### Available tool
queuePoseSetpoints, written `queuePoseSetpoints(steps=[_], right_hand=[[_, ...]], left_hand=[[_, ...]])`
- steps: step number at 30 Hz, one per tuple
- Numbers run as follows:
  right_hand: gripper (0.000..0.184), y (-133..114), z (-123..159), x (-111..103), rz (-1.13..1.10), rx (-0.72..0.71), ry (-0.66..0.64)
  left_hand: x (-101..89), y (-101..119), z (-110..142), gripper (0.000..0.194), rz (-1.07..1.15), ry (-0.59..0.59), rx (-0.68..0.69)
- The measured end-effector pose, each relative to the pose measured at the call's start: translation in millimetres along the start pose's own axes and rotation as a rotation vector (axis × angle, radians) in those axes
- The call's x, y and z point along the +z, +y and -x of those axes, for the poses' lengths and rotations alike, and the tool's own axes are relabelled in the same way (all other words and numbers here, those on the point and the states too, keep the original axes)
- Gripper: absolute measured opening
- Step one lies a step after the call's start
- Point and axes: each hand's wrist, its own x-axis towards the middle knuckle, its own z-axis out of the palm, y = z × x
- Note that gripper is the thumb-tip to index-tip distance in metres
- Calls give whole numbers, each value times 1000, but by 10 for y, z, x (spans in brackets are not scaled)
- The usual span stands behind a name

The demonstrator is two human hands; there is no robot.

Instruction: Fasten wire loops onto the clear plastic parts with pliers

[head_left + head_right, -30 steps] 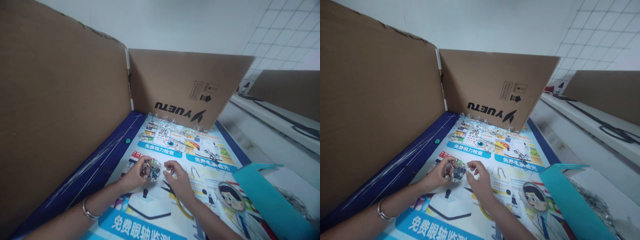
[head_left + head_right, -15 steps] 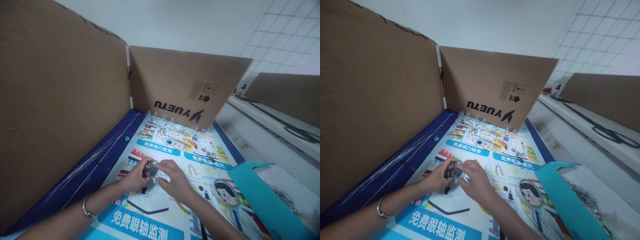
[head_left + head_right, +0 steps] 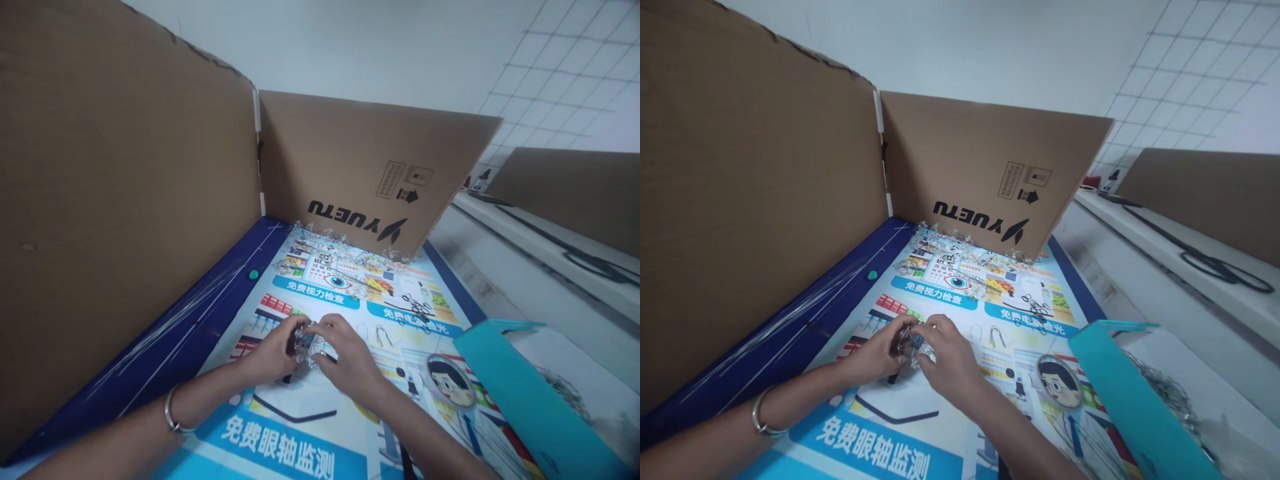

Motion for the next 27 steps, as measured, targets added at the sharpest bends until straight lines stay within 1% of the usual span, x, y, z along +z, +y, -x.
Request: queuePoseSetpoints(steps=[3,8,14,17,20,24,27], right_hand=[[48,12,7,12,-34,-50,33],[47,28,16,19,-35,-79,15],[45,21,24,25,2,-33,-33],[45,10,25,36,31,-36,-23],[42,-4,24,38,54,-54,-23],[32,-29,20,6,76,-69,-49],[32,-51,17,-34,74,-92,-83]], left_hand=[[2,17,-3,52,-1,-4,-6],[1,12,4,54,-29,-14,1],[22,-23,8,55,-55,-20,23],[35,-26,8,54,-75,-10,23],[40,-5,8,53,-76,-16,14],[38,29,12,51,-32,-23,7],[37,37,20,49,-22,-22,4]])
